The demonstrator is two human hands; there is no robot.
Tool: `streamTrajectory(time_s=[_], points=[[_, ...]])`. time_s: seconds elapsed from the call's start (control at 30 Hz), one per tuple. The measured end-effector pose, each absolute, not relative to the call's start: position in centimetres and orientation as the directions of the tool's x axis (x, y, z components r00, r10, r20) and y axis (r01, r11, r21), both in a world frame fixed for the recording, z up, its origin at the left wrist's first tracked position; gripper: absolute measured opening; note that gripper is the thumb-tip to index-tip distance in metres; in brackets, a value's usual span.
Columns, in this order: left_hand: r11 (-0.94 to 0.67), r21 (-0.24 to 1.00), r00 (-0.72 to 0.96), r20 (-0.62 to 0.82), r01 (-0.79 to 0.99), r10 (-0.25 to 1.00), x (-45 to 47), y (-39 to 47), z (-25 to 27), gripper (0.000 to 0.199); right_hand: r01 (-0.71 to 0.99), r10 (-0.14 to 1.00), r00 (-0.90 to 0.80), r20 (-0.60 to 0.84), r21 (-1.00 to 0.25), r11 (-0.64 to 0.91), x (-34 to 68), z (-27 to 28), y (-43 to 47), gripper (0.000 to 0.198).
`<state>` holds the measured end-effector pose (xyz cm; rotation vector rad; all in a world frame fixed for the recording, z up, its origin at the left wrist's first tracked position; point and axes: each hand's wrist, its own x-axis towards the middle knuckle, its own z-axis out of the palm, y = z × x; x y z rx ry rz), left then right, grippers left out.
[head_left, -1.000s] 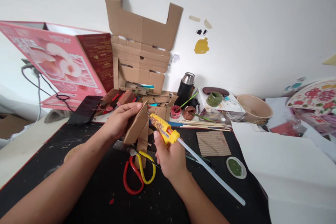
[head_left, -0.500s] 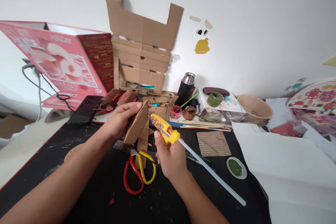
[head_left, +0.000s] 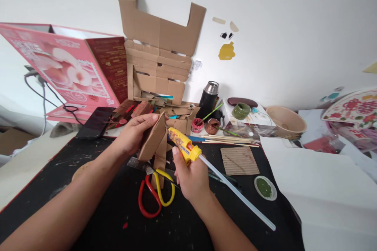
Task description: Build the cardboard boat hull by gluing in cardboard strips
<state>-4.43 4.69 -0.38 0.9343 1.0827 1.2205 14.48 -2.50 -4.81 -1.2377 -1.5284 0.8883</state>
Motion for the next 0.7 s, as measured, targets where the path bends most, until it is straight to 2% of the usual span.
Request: streamTrajectory(time_s=[0.7], points=[[0.127, 0.966, 0.007, -0.129, -0.224, 0.992, -4.38, 4.59, 0.05, 0.051, 0.316, 0.965, -0.067, 0.252, -0.912, 0.260, 14.60, -4.27, -2.57, 0.055]])
